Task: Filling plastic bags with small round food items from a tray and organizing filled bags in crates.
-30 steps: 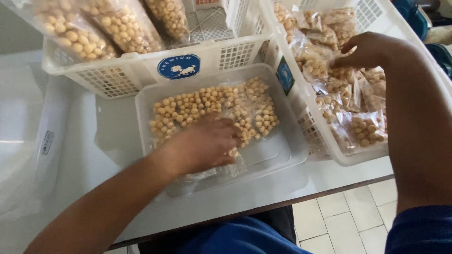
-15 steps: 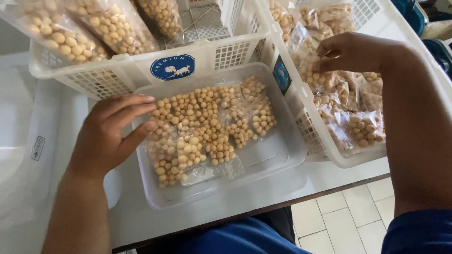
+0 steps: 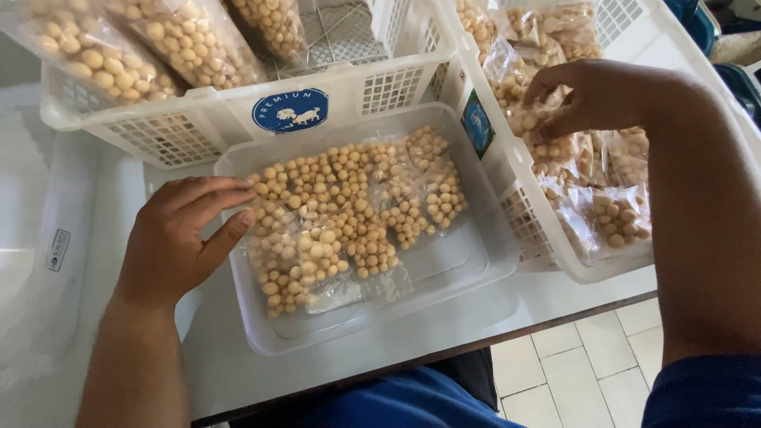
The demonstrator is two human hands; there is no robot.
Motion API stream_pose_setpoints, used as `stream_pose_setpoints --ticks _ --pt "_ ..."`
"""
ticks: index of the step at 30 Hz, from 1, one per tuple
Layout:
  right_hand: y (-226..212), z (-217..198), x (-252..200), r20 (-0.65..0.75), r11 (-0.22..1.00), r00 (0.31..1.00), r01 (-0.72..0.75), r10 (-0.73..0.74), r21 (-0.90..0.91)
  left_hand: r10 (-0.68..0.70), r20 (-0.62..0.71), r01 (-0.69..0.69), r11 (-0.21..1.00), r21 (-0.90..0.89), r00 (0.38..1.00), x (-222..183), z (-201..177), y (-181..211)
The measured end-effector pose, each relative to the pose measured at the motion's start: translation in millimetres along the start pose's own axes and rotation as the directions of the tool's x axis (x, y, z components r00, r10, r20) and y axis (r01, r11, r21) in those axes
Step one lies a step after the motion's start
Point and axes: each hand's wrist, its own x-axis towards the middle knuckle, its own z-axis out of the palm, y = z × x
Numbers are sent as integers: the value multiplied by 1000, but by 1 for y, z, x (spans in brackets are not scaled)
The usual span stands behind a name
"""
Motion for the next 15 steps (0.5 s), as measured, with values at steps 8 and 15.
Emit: stream_pose_setpoints --ticks 8,15 --pt "5 -4 -1 -99 996 993 59 -66 -67 -53 -6 53 999 4 999 -7 4 -10" --pt "26 -8 -17 -600 792 720 569 -349 222 -60 -8 60 998 7 998 -7 3 -18"
